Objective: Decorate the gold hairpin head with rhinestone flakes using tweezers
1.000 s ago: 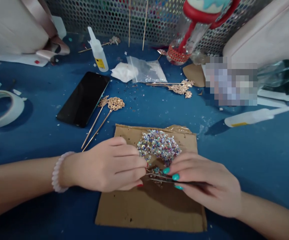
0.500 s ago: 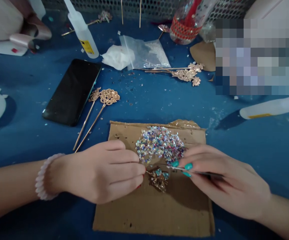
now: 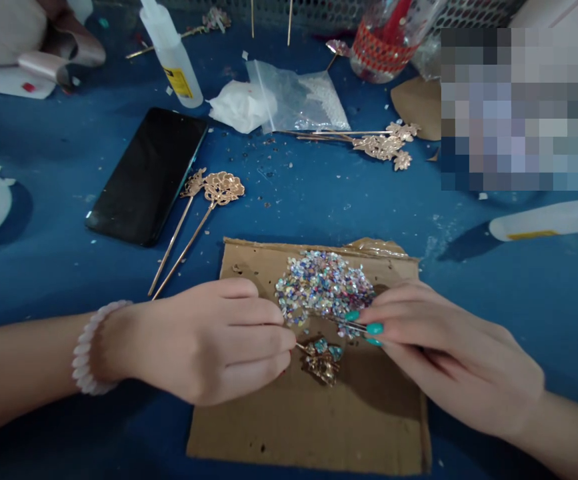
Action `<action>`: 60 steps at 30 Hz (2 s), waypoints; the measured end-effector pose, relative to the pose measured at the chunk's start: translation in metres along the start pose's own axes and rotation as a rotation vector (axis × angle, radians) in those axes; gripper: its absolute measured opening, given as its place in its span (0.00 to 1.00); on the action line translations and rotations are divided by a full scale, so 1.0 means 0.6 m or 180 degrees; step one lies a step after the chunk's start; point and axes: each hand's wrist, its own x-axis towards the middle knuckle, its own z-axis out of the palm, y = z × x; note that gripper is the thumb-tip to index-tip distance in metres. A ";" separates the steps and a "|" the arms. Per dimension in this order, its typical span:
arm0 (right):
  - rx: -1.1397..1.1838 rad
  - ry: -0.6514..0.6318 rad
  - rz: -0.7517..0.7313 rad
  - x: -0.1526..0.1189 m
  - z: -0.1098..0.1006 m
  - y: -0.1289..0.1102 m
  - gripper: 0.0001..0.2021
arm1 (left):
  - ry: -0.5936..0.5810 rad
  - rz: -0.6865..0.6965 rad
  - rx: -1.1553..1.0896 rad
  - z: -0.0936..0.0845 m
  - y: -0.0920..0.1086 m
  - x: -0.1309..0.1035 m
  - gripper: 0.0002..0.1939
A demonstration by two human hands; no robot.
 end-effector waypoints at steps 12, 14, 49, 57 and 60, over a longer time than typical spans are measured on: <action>-0.0006 -0.0202 -0.0084 0.000 0.003 -0.001 0.10 | -0.0025 0.0014 -0.0031 0.004 -0.002 -0.004 0.16; 0.0005 -0.0212 -0.0068 0.000 0.004 -0.003 0.10 | -0.0006 0.0011 -0.0061 0.003 -0.002 -0.002 0.17; -0.0208 -0.0203 -0.0059 0.010 0.003 -0.012 0.12 | 0.0058 0.0001 -0.0169 0.003 -0.001 0.003 0.18; -0.0205 -0.0159 -0.0054 0.010 -0.001 -0.009 0.14 | -0.0013 0.0020 -0.0075 0.001 -0.001 0.004 0.17; -0.0229 -0.0173 -0.0070 0.010 -0.003 -0.010 0.13 | -0.0026 -0.0006 -0.0130 0.000 0.000 0.005 0.19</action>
